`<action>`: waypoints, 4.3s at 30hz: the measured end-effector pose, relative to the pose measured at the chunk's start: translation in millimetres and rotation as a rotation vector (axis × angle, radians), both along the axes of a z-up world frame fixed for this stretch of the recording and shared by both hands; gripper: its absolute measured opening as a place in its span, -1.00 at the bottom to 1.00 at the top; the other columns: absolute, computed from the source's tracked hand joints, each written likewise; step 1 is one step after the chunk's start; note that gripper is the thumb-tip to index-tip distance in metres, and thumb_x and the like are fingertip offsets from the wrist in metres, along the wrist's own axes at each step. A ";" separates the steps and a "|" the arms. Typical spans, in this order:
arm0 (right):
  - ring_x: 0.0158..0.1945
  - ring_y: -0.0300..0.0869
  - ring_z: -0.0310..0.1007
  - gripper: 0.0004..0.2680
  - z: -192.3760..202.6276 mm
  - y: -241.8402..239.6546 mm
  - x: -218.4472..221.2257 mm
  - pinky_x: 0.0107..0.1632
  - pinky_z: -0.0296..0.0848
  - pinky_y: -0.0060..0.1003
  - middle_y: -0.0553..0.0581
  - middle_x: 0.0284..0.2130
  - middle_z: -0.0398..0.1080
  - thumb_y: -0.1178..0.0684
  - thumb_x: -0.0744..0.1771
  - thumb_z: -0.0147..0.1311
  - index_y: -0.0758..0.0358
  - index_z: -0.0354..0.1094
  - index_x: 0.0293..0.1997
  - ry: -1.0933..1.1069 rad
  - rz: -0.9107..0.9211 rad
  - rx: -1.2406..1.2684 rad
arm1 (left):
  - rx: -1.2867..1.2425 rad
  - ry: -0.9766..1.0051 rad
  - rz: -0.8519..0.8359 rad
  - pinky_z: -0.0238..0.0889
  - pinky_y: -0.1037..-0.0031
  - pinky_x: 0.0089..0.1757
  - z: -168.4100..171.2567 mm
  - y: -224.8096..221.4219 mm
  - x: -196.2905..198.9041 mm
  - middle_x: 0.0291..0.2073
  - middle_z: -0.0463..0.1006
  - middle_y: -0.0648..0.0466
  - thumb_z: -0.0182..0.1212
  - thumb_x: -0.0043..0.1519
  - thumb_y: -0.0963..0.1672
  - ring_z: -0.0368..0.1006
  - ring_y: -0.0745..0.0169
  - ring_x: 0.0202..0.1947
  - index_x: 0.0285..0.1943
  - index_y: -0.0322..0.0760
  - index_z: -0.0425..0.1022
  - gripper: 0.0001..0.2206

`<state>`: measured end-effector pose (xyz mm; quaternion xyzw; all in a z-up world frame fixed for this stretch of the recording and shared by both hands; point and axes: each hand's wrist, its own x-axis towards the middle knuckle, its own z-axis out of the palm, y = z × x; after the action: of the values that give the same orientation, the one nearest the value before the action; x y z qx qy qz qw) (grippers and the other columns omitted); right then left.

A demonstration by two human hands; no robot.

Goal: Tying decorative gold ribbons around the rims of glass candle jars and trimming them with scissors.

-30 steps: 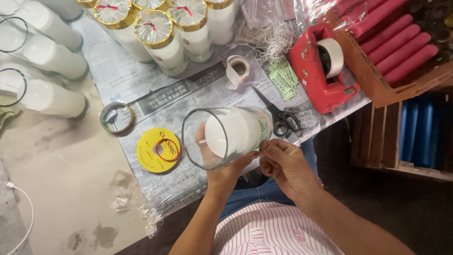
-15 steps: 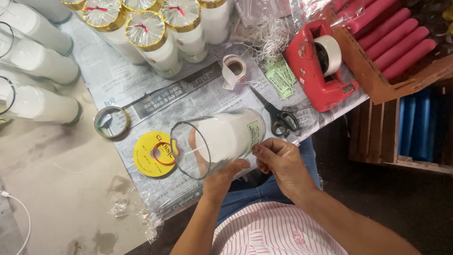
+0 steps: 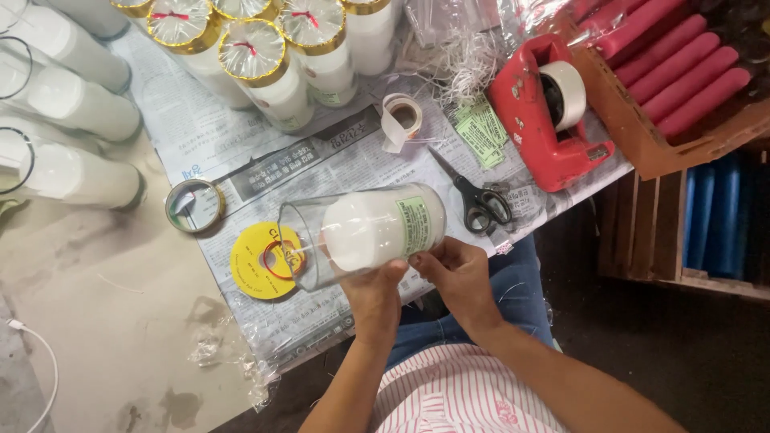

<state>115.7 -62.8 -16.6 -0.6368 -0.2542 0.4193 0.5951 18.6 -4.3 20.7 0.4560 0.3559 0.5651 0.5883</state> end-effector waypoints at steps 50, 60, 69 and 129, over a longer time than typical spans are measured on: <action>-0.28 -0.06 0.51 -0.90 -50.0 211.6 109.8 -0.24 0.46 -0.20 0.09 -0.33 0.43 0.16 0.31 0.28 0.20 0.54 -0.13 -1.210 0.210 0.162 | -0.271 0.306 -0.261 0.34 0.66 -0.45 -141.9 232.2 65.3 -0.42 0.68 0.09 0.38 0.01 -0.18 0.55 0.42 -0.46 0.20 -0.29 0.42 -0.48; -0.17 -0.11 0.48 -0.94 -69.2 213.6 126.4 -0.13 0.48 -0.24 0.00 -0.35 0.44 0.02 0.36 0.18 0.00 0.55 -0.15 -1.431 0.294 -0.001 | -0.128 0.401 -0.287 0.44 0.44 -0.13 -119.6 223.8 70.1 -0.38 0.66 0.11 0.31 0.04 -0.15 0.57 0.26 -0.27 0.25 -0.24 0.36 -0.48; -0.19 0.02 0.48 -0.92 -51.1 209.1 131.0 -0.12 0.48 -0.12 0.13 -0.35 0.42 0.13 0.34 0.18 0.13 0.52 -0.12 -1.460 0.313 0.087 | -0.137 0.359 -0.304 0.45 0.46 -0.16 -134.4 225.3 81.6 -0.36 0.66 0.13 0.30 0.07 -0.17 0.60 0.31 -0.25 0.28 -0.15 0.34 -0.47; -0.09 -0.25 0.45 -0.89 127.6 85.5 73.4 -0.11 0.51 -0.41 0.24 -0.08 0.47 0.23 0.35 0.13 0.39 0.50 -0.08 -0.588 0.278 0.360 | 0.208 0.096 -0.653 0.39 0.45 -0.07 36.8 123.1 -9.2 0.15 0.41 -0.09 0.10 0.24 -0.17 0.35 0.19 0.07 0.15 -0.30 0.56 -0.69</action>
<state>189.1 22.6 111.0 -0.5746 -0.5682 0.2439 0.5362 9.3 118.8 57.5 0.6292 0.1588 0.3581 0.6713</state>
